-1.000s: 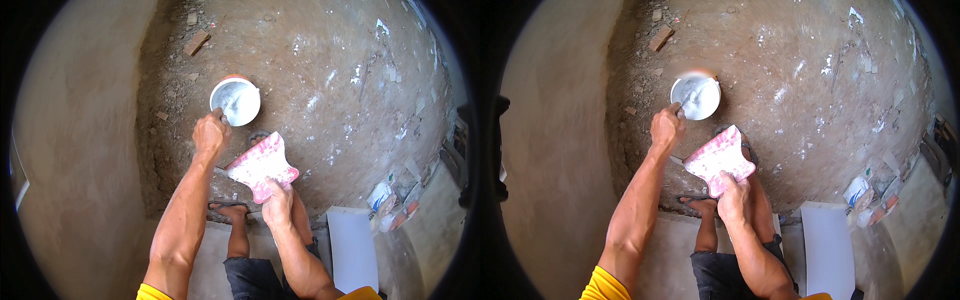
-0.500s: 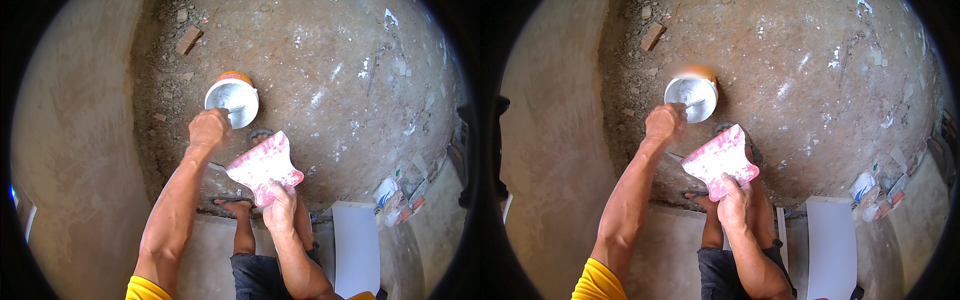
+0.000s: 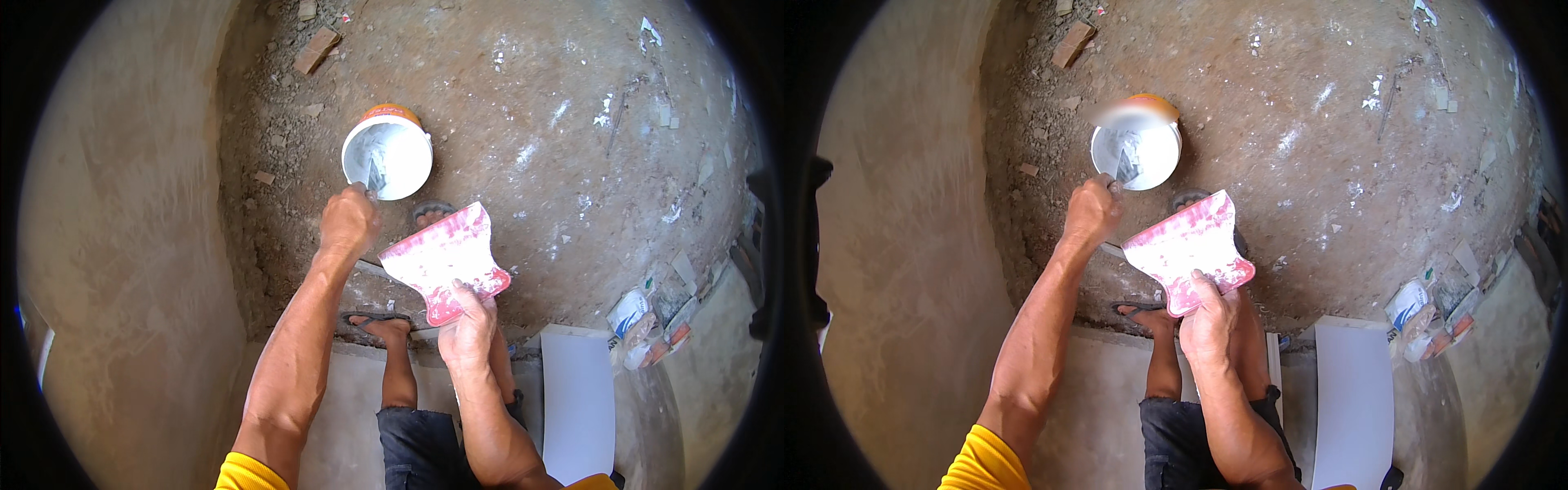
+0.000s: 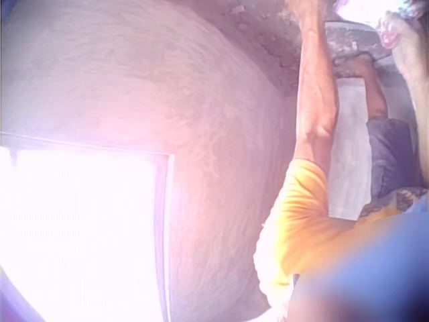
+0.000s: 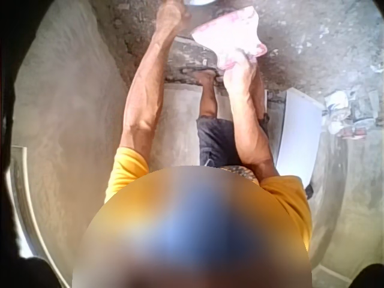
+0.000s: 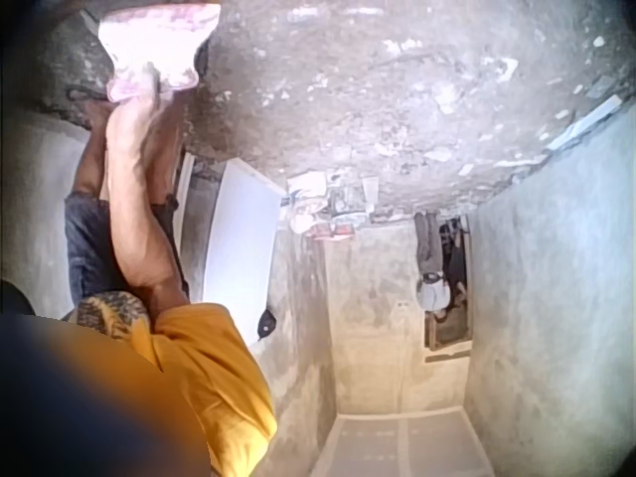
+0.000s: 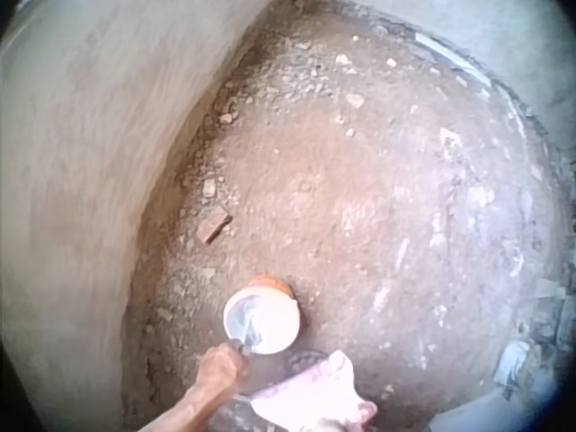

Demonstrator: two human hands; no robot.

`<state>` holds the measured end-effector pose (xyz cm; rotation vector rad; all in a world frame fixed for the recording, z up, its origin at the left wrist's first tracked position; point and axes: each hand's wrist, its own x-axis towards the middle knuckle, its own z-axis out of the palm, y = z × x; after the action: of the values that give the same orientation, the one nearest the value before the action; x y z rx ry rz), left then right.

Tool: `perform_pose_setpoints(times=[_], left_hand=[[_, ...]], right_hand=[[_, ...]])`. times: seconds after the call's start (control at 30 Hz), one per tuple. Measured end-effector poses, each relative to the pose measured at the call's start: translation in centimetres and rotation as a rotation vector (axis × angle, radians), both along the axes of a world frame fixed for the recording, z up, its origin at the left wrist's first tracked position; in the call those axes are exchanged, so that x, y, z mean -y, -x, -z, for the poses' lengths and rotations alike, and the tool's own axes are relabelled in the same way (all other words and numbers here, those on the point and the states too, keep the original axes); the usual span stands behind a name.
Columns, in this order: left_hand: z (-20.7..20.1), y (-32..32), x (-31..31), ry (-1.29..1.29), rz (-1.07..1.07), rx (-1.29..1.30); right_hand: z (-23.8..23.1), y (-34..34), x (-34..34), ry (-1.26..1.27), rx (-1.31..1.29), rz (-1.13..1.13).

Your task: The person applies plaster to a wall using a trowel and a smaller scraper. They repeatedly scoop plaster from a bucket on the floor and spread it across the wall surface, smoothing it with the trowel.

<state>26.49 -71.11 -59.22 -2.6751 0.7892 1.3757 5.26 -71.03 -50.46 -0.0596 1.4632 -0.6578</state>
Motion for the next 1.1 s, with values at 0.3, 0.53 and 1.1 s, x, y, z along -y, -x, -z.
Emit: perform_pose_setpoints(times=[0.3,0.53,1.1], left_hand=[[1.0,1.9,0.0,-0.093,-0.790,-0.548],[2.0,4.5,-2.0,0.165,-1.308,-0.881],[-1.0,5.1,-9.7,0.616,-1.011,-0.632]], right_hand=[[0.1,0.1,1.3,0.006,-0.068,0.070],[-0.3,0.5,2.8,0.079,-0.061,0.036],[5.4,0.4,7.3,-0.229,0.341,-0.229]])
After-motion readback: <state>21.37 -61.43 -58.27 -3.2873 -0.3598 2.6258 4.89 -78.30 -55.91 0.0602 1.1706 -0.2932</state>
